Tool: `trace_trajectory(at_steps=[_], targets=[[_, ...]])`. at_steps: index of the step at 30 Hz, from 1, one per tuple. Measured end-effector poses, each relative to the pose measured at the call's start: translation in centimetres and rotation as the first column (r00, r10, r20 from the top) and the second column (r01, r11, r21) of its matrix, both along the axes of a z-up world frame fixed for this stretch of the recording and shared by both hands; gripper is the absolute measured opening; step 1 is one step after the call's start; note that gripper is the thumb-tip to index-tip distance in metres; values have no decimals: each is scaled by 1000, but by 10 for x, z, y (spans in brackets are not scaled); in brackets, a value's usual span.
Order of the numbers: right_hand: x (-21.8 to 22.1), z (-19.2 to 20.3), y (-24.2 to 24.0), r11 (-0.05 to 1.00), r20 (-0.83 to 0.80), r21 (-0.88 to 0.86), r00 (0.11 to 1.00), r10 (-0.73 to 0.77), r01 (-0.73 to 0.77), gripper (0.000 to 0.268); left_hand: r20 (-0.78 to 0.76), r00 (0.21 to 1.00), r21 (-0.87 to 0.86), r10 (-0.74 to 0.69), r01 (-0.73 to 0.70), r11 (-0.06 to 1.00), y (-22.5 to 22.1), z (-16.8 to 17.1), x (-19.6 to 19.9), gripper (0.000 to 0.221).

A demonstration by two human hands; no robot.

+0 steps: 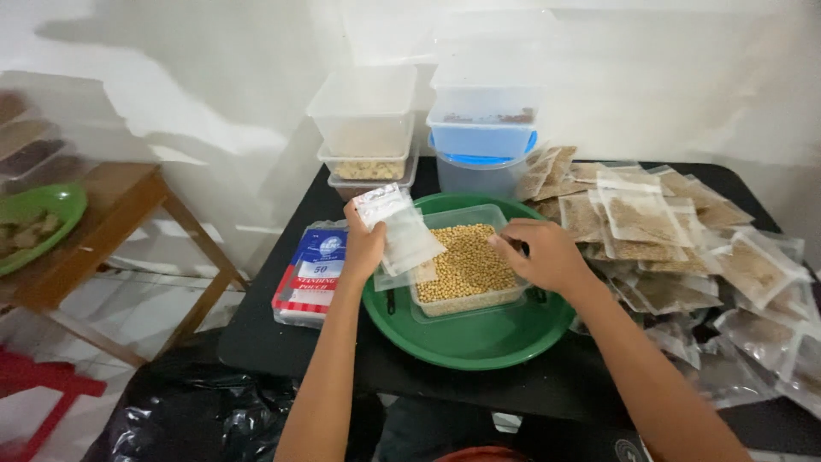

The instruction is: Manually filling small plastic pouches with soybeans using a measuring spoon from a larger container.

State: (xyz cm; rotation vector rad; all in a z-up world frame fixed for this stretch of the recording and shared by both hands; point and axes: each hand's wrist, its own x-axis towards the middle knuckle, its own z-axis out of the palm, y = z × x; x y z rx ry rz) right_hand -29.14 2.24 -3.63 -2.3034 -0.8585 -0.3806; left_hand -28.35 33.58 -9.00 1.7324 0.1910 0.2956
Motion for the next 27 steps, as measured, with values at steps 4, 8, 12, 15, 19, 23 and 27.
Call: trace_trajectory(at_steps=[4, 8, 12, 15, 19, 23, 27], targets=[[3, -11, -2, 1000, 66, -7, 997, -24, 25, 46, 74, 994, 78, 82, -88, 993, 9, -22, 19, 72], [-3, -8, -6, 997, 100, -59, 994, -42, 48, 50, 65, 986, 62, 155, -159, 985, 12, -31, 26, 66], [-12, -9, -3, 990, 61, -138, 998, -21, 30, 46, 206, 977, -112, 54, -31, 993, 7, -13, 1, 71], [-8, -15, -4, 981, 104, -182, 993, -52, 70, 45, 222, 975, -94, -2, 24, 995, 17, -24, 9, 70], [1, -35, -1, 940, 253, -282, 960, -122, 194, 45, 163, 986, -102, -12, 29, 994, 15, -17, -1, 63], [-2, -37, 0, 935, 256, -282, 956, -145, 217, 43, 157, 987, -59, 34, -25, 998, 7, -18, -4, 56], [-5, -38, -2, 940, 229, -256, 959, -169, 227, 34, 147, 988, -56, 46, -38, 998, 13, -32, 7, 54]])
